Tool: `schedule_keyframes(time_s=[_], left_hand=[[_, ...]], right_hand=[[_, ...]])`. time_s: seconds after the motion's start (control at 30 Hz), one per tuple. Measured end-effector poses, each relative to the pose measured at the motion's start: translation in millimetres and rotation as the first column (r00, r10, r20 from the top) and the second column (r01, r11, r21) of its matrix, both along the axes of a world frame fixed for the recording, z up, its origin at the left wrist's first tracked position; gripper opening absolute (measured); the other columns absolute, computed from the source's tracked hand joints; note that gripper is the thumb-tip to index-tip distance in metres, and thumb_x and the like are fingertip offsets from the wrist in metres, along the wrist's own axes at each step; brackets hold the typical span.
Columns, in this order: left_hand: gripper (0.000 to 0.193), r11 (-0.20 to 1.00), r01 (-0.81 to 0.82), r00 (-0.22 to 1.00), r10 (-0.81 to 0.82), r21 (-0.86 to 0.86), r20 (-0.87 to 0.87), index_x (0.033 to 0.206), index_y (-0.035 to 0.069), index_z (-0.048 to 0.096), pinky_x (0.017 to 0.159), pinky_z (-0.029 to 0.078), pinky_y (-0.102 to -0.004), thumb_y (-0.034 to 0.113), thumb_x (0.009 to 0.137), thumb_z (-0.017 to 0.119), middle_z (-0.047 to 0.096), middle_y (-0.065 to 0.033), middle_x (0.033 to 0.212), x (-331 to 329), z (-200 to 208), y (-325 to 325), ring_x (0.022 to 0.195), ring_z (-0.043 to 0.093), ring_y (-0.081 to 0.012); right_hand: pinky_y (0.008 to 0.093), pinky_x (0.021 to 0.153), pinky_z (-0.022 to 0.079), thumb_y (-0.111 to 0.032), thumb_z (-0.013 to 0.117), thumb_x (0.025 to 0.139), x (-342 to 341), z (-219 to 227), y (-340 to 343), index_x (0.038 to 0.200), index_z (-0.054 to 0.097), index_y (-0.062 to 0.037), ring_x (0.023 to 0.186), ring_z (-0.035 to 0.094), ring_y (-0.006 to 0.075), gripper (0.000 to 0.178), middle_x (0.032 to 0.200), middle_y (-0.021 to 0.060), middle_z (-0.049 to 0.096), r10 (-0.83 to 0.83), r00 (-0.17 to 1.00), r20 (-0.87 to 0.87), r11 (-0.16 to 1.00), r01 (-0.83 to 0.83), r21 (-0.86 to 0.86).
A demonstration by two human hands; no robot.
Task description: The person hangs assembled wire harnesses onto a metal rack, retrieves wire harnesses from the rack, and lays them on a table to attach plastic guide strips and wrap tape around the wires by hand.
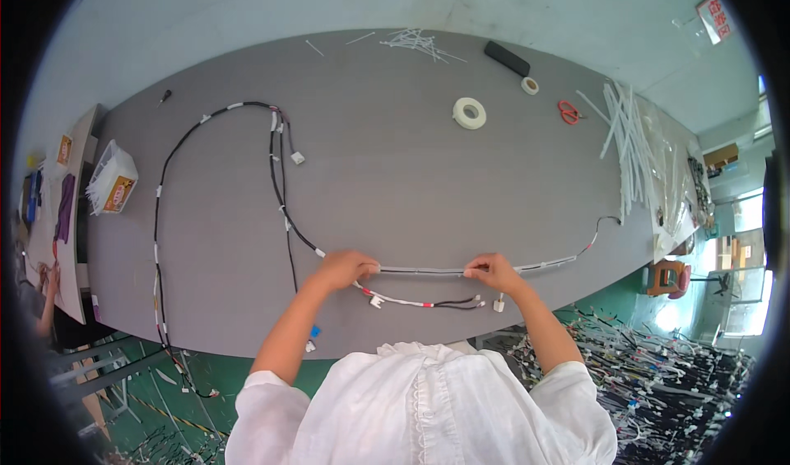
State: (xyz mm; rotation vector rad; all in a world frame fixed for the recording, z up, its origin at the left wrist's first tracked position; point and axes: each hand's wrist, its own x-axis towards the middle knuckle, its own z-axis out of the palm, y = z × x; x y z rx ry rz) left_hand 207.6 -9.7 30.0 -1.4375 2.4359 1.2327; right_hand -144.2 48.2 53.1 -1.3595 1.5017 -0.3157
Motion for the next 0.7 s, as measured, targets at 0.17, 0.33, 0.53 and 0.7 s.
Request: schedule_keyframes(time_s=[0.17,0.33,0.53,0.7], left_hand=[[0.022,0.972,0.023,0.95,0.052,0.236,-0.307,0.103,0.015,0.068,0.074,0.047,-0.0294,0.022,0.085,0.056,0.068,-0.0042,0.095,27,-4,-6,0.088,0.063,-0.0215],[0.02,0.975,-0.079,0.993,0.095,0.208,-0.067,0.096,0.016,0.069,0.07,0.046,-0.0334,0.017,0.082,0.055,0.068,0.0002,0.082,10,2,0,0.08,0.062,-0.0206],[0.02,0.997,0.082,0.997,-0.082,-0.002,0.008,0.094,0.018,0.069,0.071,0.046,-0.0348,0.025,0.084,0.053,0.067,-0.0006,0.075,13,-2,0,0.075,0.062,-0.023],[0.018,0.942,-0.155,0.98,0.184,0.297,-0.072,0.097,0.019,0.069,0.081,0.041,-0.0307,0.026,0.085,0.056,0.068,0.0027,0.077,17,-5,-3,0.073,0.063,-0.0146]], right_hand=[[0.0264,0.067,0.047,-0.016,0.072,0.077,-1,-5,-9,0.085,0.068,-0.0008,0.073,0.059,0.0121,0.018,0.078,0.0059,0.065,0.048,0.997,0.056,0.999,-0.047,-0.023],[0.0272,0.067,0.047,-0.017,0.072,0.077,-8,-13,-13,0.086,0.069,-0.002,0.073,0.06,0.0129,0.018,0.079,0.0056,0.066,0.084,0.994,0.064,0.996,-0.084,0.006],[0.0284,0.069,0.047,-0.019,0.069,0.079,-13,-8,-50,0.085,0.07,-0.0065,0.075,0.06,0.0142,0.014,0.08,0.0045,0.066,0.251,0.966,0.068,0.961,-0.257,0.105],[0.0341,0.071,0.047,-0.016,0.061,0.077,23,1,-180,0.082,0.07,-0.0166,0.078,0.061,0.0225,0.01,0.08,0.0061,0.066,0.88,0.466,-0.092,0.475,-0.855,0.207]])
